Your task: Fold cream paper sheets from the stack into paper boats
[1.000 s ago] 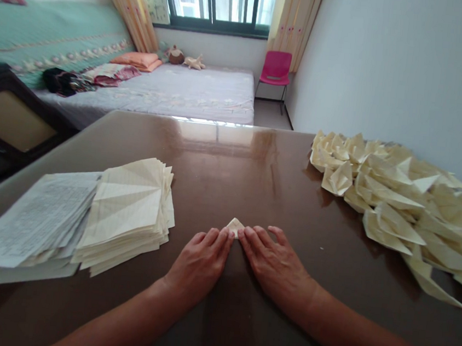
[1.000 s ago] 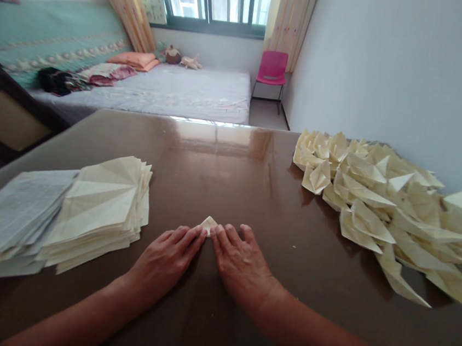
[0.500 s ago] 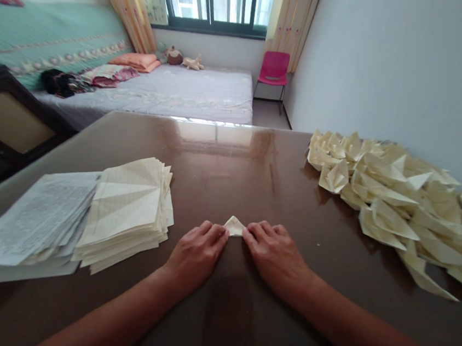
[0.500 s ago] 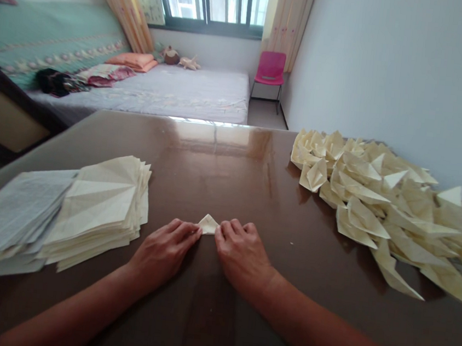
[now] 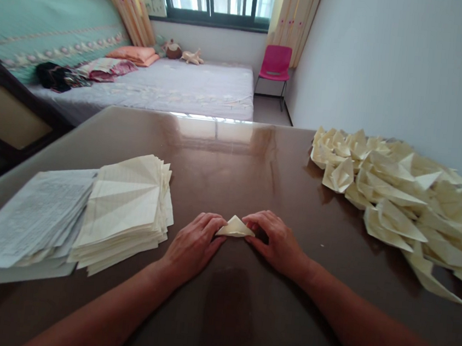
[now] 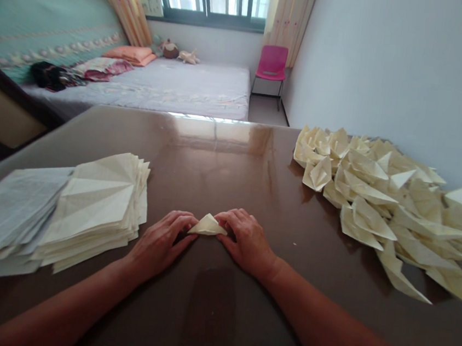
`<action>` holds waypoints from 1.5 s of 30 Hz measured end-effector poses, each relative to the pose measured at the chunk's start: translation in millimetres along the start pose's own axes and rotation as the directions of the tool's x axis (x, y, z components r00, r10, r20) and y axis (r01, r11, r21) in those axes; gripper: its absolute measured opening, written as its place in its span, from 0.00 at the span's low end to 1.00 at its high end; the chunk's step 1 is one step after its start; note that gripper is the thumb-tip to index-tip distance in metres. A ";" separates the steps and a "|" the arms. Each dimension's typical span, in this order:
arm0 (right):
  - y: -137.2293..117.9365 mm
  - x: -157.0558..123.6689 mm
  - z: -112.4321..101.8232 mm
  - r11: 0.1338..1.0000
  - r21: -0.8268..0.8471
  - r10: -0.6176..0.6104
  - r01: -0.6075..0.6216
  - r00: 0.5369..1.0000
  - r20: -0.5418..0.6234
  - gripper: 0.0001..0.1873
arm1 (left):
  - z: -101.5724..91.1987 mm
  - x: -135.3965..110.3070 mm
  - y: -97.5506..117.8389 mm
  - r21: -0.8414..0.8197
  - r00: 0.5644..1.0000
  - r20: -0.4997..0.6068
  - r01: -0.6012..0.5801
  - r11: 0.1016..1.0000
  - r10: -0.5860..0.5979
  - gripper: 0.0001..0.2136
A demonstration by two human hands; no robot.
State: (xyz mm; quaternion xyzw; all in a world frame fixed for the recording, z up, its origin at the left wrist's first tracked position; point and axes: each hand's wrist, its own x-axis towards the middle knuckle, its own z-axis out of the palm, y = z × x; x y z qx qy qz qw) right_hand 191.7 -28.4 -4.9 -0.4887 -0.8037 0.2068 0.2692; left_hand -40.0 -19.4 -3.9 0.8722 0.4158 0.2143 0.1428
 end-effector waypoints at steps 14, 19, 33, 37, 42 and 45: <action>-5.5 -1.8 -1.7 0.947 0.316 0.063 -0.063 0.998 0.010 0.10 | 1.8 -1.3 2.5 -0.151 0.991 -0.129 -0.046 0.987 0.026 0.09; -6.3 -0.4 0.3 0.716 0.630 0.275 -0.302 0.951 0.143 0.15 | -0.1 2.4 3.9 -0.381 0.982 -0.148 0.056 0.923 -0.120 0.15; -21.8 -5.2 12.3 0.783 0.597 0.245 -0.177 0.969 -0.034 0.12 | 6.5 3.6 17.1 -0.726 0.979 0.057 0.176 0.665 -0.197 0.15; -25.0 -4.2 9.3 0.906 0.420 0.092 -0.055 0.993 -0.068 0.14 | 5.7 3.4 18.5 -0.648 0.988 0.017 0.129 0.750 -0.156 0.15; -25.9 -2.3 5.9 0.904 0.423 0.058 -0.059 0.998 0.014 0.20 | 3.3 2.8 20.4 -0.619 0.992 0.004 0.102 0.778 -0.127 0.16; -25.2 -2.1 5.7 0.882 0.464 0.052 -0.079 0.996 0.070 0.20 | 2.2 2.5 19.8 -0.596 0.994 0.015 0.098 0.797 -0.111 0.16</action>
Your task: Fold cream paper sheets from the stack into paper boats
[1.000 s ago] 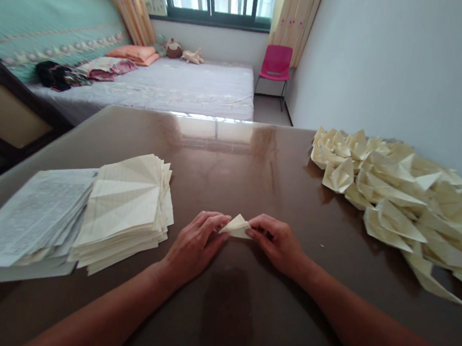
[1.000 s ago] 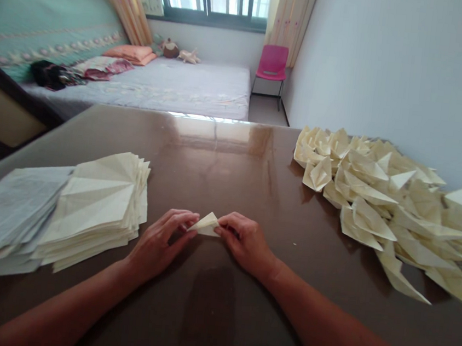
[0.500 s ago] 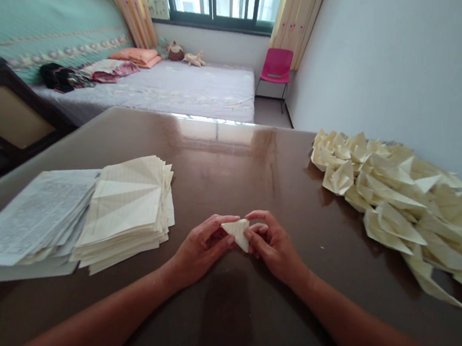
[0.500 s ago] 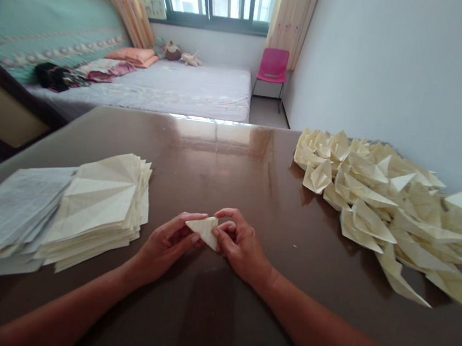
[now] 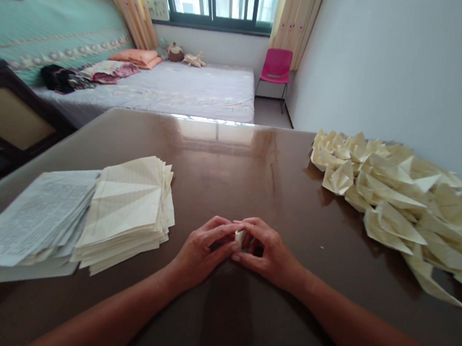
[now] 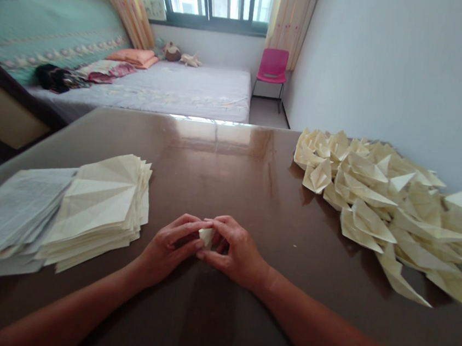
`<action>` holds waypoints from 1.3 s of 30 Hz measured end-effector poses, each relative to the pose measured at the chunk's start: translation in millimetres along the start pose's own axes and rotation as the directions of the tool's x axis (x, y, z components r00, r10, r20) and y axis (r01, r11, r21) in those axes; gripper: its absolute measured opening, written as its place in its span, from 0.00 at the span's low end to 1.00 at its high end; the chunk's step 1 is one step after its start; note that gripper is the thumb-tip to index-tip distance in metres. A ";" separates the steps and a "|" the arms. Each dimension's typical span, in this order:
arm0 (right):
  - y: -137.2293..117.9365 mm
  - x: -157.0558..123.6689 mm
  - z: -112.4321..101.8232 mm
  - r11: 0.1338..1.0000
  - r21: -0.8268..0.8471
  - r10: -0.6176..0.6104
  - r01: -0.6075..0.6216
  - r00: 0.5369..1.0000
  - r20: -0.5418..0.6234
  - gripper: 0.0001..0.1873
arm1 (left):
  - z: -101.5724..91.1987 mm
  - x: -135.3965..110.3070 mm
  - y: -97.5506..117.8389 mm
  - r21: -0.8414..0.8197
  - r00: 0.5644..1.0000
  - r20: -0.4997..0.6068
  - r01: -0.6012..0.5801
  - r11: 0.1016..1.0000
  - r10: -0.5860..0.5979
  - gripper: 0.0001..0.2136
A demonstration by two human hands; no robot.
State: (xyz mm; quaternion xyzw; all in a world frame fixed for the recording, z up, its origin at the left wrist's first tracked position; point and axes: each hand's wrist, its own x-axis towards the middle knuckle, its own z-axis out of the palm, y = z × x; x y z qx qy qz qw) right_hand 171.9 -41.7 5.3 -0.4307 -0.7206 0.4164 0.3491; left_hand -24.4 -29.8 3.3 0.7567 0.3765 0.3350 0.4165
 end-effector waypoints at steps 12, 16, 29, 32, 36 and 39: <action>1.3 -1.4 -0.1 1.000 -0.008 0.017 -0.017 0.999 0.046 0.19 | -2.6 3.3 0.3 0.054 0.997 0.008 -0.083 0.995 0.083 0.15; 2.1 -2.0 3.6 0.993 0.076 0.095 -0.087 0.990 -0.104 0.22 | -0.9 3.3 1.6 0.057 0.995 -0.054 -0.077 0.995 0.081 0.13; 2.1 -2.5 3.7 0.994 0.105 0.003 0.001 0.999 -0.037 0.11 | 0.6 3.1 -3.6 0.120 0.985 -0.115 -0.113 0.986 0.127 0.14; 3.7 -1.1 2.7 0.993 0.114 0.008 -0.007 1.000 -0.003 0.11 | 0.3 3.0 -5.4 0.161 0.987 -0.099 -0.112 0.980 0.130 0.14; 1.0 -3.2 6.8 1.000 -0.007 -0.010 0.010 0.999 -0.038 0.11 | 2.8 1.2 -6.2 0.233 0.985 -0.071 -0.136 0.963 0.156 0.17; 0.3 -5.1 13.2 0.989 -0.143 -0.053 0.035 0.991 -0.120 0.13 | 7.1 -0.7 -6.0 0.308 0.981 -0.039 -0.169 0.936 0.190 0.21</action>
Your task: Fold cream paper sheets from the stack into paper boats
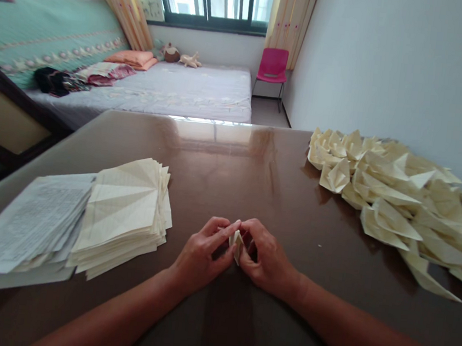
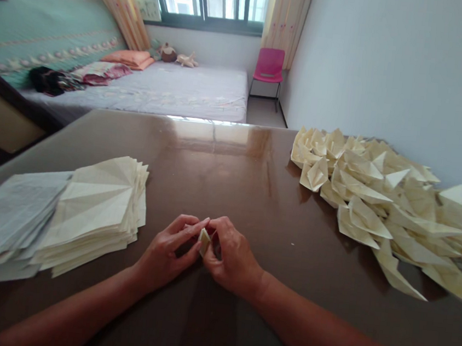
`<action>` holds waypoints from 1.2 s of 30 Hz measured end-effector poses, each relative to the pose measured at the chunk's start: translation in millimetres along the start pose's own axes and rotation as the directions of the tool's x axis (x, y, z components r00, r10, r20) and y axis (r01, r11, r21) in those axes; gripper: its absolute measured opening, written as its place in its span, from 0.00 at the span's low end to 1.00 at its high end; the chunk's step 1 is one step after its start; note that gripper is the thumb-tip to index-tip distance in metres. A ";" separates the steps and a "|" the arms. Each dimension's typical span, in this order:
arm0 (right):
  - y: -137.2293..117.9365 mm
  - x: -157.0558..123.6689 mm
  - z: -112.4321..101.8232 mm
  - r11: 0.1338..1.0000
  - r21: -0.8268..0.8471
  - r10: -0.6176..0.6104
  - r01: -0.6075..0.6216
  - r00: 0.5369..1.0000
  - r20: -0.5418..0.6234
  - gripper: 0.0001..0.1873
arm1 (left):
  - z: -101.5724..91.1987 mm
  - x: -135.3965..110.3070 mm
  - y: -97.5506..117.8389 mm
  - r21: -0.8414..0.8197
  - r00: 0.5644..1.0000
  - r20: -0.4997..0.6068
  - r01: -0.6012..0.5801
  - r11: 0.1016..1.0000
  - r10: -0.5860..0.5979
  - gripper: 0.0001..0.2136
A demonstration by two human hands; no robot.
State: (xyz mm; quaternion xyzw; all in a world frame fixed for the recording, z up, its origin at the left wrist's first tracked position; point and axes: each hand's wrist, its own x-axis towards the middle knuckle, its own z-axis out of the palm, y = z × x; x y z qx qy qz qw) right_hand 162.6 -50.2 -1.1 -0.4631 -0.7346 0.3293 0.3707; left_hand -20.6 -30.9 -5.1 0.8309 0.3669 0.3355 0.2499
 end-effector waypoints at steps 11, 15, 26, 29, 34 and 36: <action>4.4 5.7 3.4 0.987 -0.129 -0.103 0.096 0.993 -0.053 0.14 | 6.6 0.2 10.4 0.245 0.999 0.038 0.028 0.969 -0.039 0.26; 0.0 4.5 2.3 0.976 -0.167 -0.146 0.137 0.988 -0.041 0.17 | 5.7 2.5 7.3 0.190 0.994 0.084 0.051 0.980 -0.068 0.25; 10.6 10.7 -1.6 0.990 -0.116 -0.082 0.080 0.997 -0.011 0.15 | 5.5 7.6 -3.1 0.109 0.982 0.048 0.177 0.978 -0.183 0.07; 13.1 12.3 -8.4 0.979 -0.181 -0.092 0.099 0.995 0.045 0.12 | 2.7 8.6 -4.7 0.142 0.985 0.088 0.132 0.981 -0.146 0.05; 16.8 10.5 -23.7 0.929 -0.328 -0.130 0.173 0.980 0.150 0.08 | -7.3 7.2 -0.4 0.291 0.983 0.183 -0.080 0.953 0.026 0.08; 18.3 10.0 -29.3 0.908 -0.347 -0.168 0.233 0.964 0.207 0.07 | -11.8 6.5 2.0 0.360 0.971 0.224 -0.160 0.919 0.081 0.09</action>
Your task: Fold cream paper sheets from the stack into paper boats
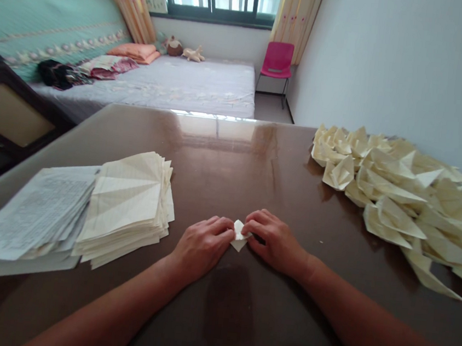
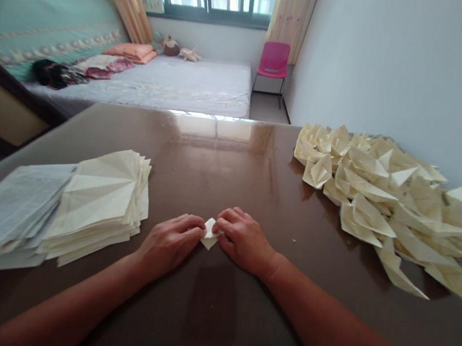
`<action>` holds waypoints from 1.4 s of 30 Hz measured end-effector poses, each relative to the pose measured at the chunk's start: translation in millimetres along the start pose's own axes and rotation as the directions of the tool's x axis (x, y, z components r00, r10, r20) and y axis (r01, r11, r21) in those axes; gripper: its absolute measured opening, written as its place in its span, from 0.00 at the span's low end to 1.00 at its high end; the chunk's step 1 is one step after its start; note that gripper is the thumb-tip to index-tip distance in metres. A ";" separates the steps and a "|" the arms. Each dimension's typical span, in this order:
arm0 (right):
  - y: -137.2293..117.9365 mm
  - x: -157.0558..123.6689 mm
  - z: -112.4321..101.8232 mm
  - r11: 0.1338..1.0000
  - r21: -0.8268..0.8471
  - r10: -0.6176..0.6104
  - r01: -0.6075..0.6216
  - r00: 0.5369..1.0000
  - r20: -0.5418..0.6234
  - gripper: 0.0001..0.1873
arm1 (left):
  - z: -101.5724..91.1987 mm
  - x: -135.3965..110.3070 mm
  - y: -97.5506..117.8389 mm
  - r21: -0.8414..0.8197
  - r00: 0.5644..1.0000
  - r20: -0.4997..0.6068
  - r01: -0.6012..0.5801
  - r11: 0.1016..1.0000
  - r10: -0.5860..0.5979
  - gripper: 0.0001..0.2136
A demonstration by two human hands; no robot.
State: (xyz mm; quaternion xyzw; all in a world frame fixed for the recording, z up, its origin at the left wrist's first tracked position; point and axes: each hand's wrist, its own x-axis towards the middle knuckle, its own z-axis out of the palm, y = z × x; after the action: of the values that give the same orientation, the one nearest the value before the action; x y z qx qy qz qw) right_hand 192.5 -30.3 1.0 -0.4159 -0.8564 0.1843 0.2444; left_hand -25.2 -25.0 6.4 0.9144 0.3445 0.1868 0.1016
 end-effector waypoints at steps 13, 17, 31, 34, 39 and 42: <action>5.3 -2.3 -20.4 0.948 -0.214 -0.186 0.235 0.957 0.224 0.14 | -4.6 -14.4 4.5 0.265 0.987 0.121 -0.132 0.955 0.103 0.11; 0.5 -2.6 -25.9 0.937 -0.232 -0.203 0.262 0.947 0.250 0.13 | -8.0 -17.5 11.9 0.293 0.988 0.140 -0.110 0.950 0.071 0.16; 9.7 -4.6 -11.2 0.984 -0.091 -0.148 0.154 0.987 0.064 0.22 | -9.8 -19.9 15.2 0.193 0.963 0.221 -0.199 0.961 0.156 0.18; 0.8 -4.9 -10.9 0.952 -0.227 -0.162 0.203 0.969 0.186 0.22 | -9.8 -20.1 15.7 0.180 0.958 0.233 -0.212 0.960 0.168 0.18; -5.1 -5.2 -11.8 0.935 -0.275 -0.160 0.223 0.959 0.232 0.24 | -7.7 -20.3 17.6 0.178 0.961 0.222 -0.205 0.962 0.163 0.19; -6.7 -5.1 -13.6 0.941 -0.267 -0.146 0.208 0.961 0.235 0.24 | -7.1 -17.9 18.3 0.180 0.962 0.233 -0.187 0.966 0.143 0.19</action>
State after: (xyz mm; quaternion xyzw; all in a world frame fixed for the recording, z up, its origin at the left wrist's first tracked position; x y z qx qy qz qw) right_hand 198.8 -36.8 14.2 -0.3458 -0.9293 0.0776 0.1038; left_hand -29.7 -50.2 13.7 0.9605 0.2706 0.0579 0.0304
